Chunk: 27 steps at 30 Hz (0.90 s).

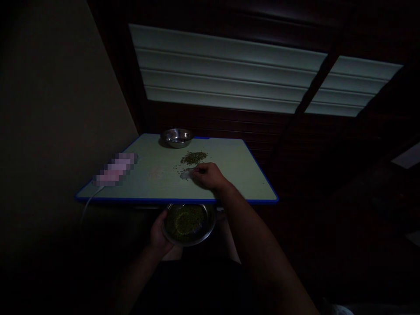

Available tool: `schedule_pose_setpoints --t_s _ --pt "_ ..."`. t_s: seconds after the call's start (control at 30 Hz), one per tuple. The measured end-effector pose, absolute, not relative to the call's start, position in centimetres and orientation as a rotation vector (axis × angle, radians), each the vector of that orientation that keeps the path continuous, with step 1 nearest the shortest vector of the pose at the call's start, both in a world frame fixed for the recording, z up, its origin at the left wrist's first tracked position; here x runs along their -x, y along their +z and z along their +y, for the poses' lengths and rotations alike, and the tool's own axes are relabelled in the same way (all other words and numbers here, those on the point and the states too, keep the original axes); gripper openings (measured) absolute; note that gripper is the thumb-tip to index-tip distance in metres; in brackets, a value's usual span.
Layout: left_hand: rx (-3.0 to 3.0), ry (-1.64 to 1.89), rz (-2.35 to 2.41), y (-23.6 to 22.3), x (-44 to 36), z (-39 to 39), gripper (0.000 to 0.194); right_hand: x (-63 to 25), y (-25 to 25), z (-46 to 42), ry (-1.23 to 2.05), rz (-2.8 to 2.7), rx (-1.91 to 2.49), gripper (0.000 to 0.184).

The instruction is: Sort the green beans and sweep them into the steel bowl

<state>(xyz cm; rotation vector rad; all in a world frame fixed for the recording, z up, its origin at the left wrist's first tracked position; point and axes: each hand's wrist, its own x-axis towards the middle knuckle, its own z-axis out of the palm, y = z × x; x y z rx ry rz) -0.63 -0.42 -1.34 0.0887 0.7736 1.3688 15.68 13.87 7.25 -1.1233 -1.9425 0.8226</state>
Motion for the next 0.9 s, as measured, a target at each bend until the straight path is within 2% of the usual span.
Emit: schedule_pose_setpoints --t_s 0.37,0.9 --pt "-0.064 1.407 0.751 -1.6 0.8 -0.4 0.027 -15.5 8.2 11.8 1.026 -2.006 1.029 0.019" --pt "-0.033 1.405 0.741 -1.3 0.8 -0.4 0.026 -15.4 9.6 9.2 1.051 -2.202 1.082 0.018"
